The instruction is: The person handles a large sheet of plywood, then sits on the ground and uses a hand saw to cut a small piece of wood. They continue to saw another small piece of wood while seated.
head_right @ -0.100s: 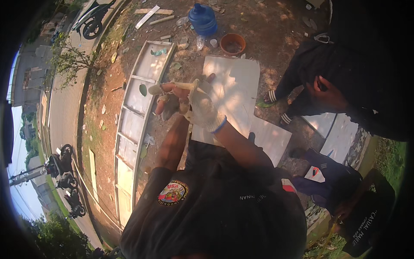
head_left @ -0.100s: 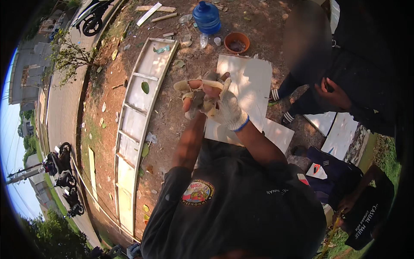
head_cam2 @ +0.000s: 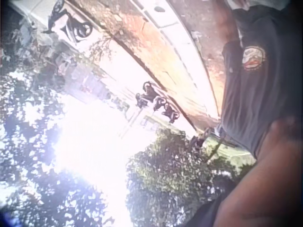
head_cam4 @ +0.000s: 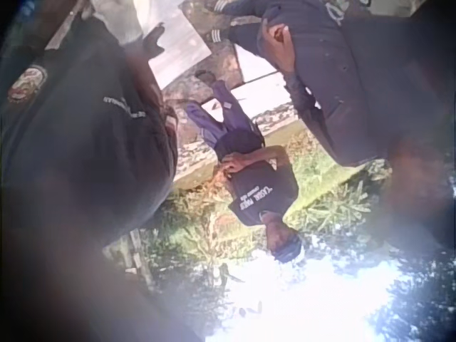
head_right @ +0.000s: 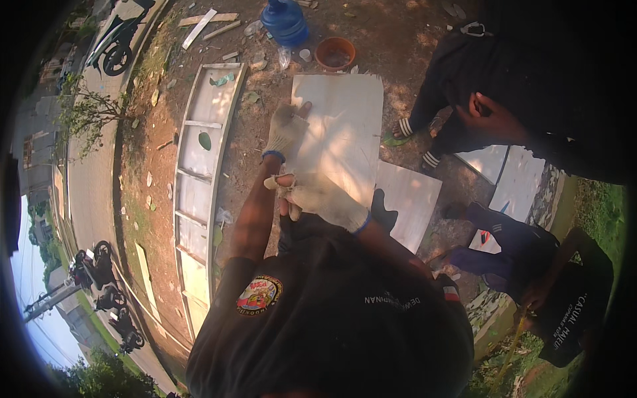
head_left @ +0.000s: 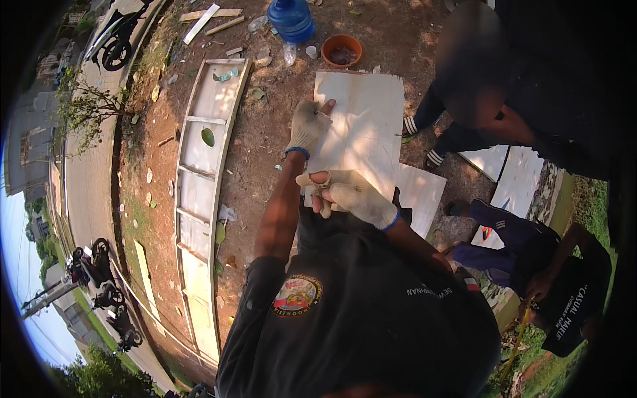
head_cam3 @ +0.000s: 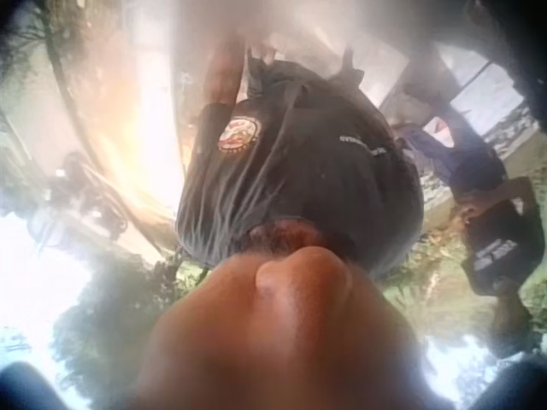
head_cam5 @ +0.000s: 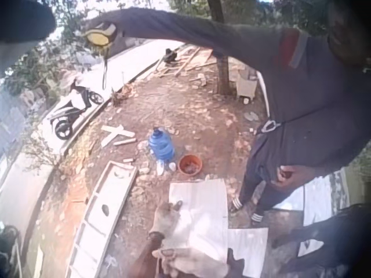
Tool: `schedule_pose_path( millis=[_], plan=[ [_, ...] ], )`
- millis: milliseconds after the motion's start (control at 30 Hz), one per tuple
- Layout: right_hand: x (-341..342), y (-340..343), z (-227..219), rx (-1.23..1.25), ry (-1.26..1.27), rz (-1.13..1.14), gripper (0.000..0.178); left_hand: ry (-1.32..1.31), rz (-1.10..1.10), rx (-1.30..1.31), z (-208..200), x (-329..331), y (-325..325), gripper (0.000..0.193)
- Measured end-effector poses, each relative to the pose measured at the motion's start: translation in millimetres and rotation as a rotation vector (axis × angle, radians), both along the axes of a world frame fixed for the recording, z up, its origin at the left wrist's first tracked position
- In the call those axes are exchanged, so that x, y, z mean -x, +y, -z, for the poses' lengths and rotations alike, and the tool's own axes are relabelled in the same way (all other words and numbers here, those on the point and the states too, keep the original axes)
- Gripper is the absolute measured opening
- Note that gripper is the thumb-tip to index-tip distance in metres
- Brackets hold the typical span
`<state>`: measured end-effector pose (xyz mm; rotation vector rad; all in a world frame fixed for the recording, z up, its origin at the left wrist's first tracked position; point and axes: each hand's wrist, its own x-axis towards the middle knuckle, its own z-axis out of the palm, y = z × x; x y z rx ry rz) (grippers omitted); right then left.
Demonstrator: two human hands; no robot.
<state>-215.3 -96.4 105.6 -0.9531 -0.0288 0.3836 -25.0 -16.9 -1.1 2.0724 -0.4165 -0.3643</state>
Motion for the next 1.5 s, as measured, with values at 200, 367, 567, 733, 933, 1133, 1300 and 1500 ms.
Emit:
schedule_pose_path(
  millis=[200,367,567,733,933,1133,1300,1500],
  plan=[
    [90,-21,-2,1.216,0.153,-0.067,0.070,0.103,0.044,0.036,-27,14,-13,0.053],
    [88,-31,-12,1.319,0.204,-0.048,0.079,0.091,0.091,0.035,-28,15,-30,0.065],
    [85,-37,-3,1.382,0.201,-0.022,0.079,0.042,0.073,0.045,-34,19,-38,0.062],
    [71,-37,-6,1.366,0.156,0.037,0.079,0.040,0.063,-0.052,-41,9,-25,0.070],
    [68,-36,0,1.430,0.096,0.092,0.077,0.008,0.086,-0.020,-5,15,-24,0.067],
    [59,-37,-5,1.479,0.052,0.074,0.080,0.003,0.065,-0.029,-20,15,-14,0.069],
    [60,-43,-20,1.529,0.124,-0.002,0.077,-0.093,0.108,0.006,-36,11,-26,0.073],
    [58,-36,-14,1.597,0.242,-0.098,0.080,0.034,0.098,0.065,-37,15,-27,0.059]
  ],
)
